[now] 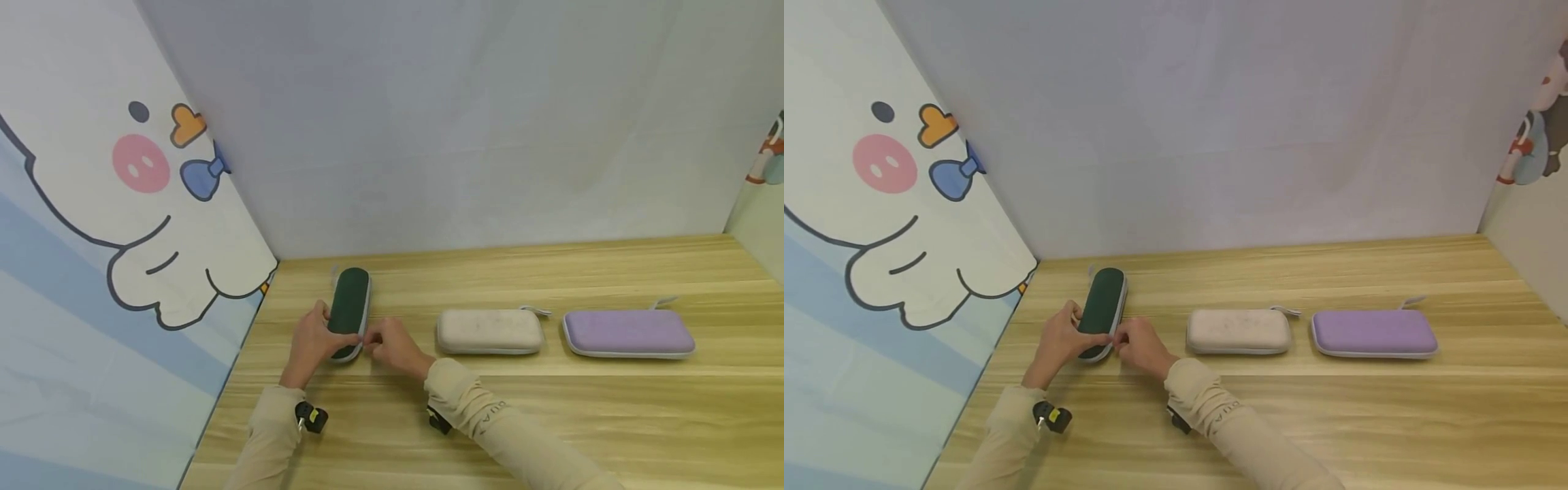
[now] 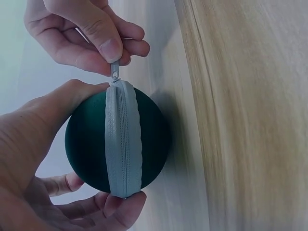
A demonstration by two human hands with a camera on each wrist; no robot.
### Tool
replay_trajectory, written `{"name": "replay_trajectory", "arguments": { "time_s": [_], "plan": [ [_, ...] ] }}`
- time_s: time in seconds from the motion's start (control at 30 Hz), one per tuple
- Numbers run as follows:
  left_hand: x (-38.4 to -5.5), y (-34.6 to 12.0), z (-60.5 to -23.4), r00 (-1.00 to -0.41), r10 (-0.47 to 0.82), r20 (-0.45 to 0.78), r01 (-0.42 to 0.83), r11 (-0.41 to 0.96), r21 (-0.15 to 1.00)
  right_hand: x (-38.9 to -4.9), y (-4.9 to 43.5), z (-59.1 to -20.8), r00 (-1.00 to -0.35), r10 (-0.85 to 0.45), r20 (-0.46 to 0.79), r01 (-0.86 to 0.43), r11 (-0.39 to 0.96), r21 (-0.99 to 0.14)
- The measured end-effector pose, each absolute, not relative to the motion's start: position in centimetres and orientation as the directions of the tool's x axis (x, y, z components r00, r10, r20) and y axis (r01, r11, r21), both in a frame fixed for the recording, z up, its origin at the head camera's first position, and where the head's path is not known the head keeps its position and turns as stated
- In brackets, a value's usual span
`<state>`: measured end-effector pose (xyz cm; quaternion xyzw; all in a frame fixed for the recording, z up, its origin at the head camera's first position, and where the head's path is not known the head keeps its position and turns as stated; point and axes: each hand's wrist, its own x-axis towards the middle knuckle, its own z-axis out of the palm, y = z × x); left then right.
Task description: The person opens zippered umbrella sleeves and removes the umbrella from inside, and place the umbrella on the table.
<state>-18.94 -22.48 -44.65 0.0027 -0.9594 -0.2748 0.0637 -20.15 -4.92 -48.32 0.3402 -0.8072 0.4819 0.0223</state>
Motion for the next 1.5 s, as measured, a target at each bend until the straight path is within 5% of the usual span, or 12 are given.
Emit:
{"name": "replay_trajectory", "arguments": {
  "time_s": [1.5],
  "plan": [
    [-18.7,-20.4,-44.2,-0.985,-0.137,0.102,-0.073,0.877,0.475,-19.4,-3.9,-47.9,-0.664,-0.66,0.352,-0.659,0.295,-0.691]
  ]
}}
